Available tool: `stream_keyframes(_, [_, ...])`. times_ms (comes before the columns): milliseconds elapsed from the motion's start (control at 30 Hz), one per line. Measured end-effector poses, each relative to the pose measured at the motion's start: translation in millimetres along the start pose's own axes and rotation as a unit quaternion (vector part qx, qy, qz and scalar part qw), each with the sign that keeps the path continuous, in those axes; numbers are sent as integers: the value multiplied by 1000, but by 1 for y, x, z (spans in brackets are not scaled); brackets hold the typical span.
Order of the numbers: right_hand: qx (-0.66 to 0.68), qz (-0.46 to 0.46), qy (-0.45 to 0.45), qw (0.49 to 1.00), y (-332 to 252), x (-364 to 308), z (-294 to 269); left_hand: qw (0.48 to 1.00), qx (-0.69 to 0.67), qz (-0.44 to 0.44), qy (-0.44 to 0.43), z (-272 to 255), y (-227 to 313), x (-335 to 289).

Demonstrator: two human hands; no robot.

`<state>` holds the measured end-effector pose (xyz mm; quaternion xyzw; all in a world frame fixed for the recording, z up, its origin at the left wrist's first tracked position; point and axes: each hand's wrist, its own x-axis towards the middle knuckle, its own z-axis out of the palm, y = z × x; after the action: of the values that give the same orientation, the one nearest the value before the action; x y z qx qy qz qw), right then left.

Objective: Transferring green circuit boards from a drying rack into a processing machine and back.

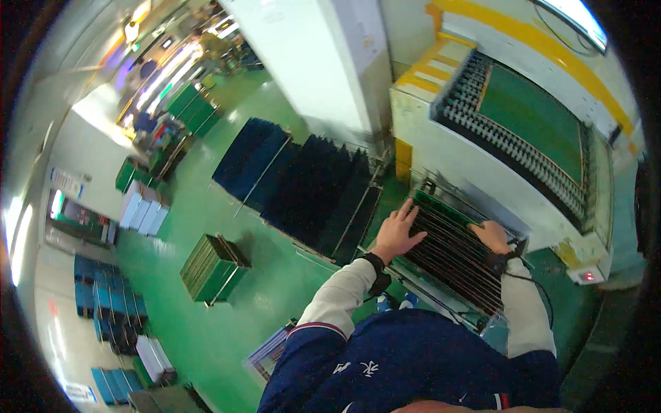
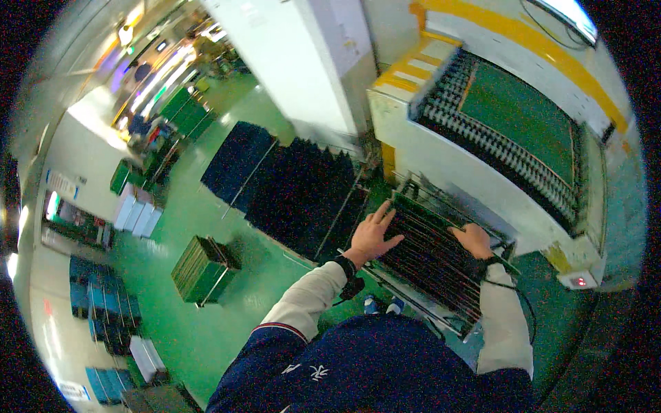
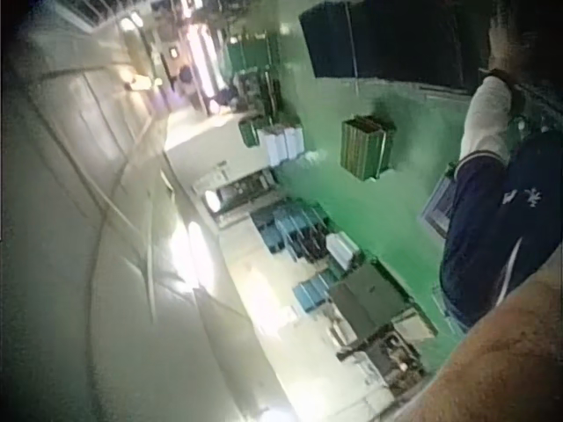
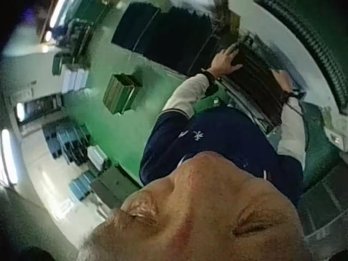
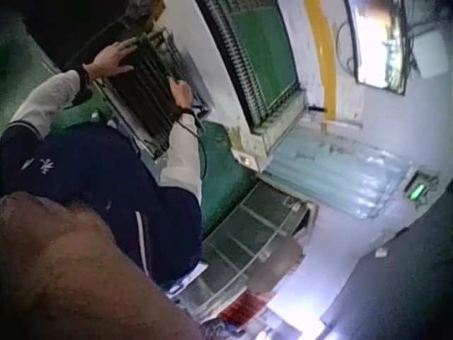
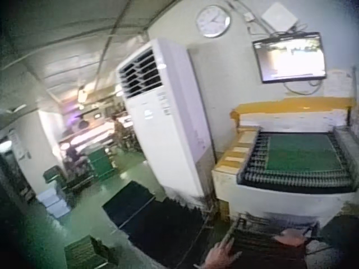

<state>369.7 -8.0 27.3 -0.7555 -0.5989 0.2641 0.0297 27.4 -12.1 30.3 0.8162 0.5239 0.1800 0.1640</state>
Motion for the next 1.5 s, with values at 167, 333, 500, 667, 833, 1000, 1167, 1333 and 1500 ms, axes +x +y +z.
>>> stream_keyframes(167, [-25,-18,78,997,8,2,12,999,-35,-8,-17,-4,4,3])
stream_keyframes(333, [-38,-50,136,989,24,11,22,1000,-5,4,12,6,-1,1])
stream_keyframes(500, [-57,-69,140,986,30,22,30,999,-20,9,29,4,-3,-4])
stream_keyframes(667, [-40,-28,89,995,35,29,27,999,-30,11,33,8,-5,-8])
stream_keyframes(833, [-62,-58,130,988,34,24,25,999,-31,0,15,4,-2,-13])
stream_keyframes(1000, [-57,-38,99,993,14,18,18,999,-29,-8,18,0,-5,-24])
stream_keyframes(1167, [-103,-84,153,979,57,32,30,998,-44,20,32,4,3,-17])
stream_keyframes(1333, [-45,-91,167,981,68,35,29,997,-52,32,45,11,5,-10])
stream_keyframes(1500, [-33,-73,112,990,27,28,22,998,-44,7,46,4,-6,-10])
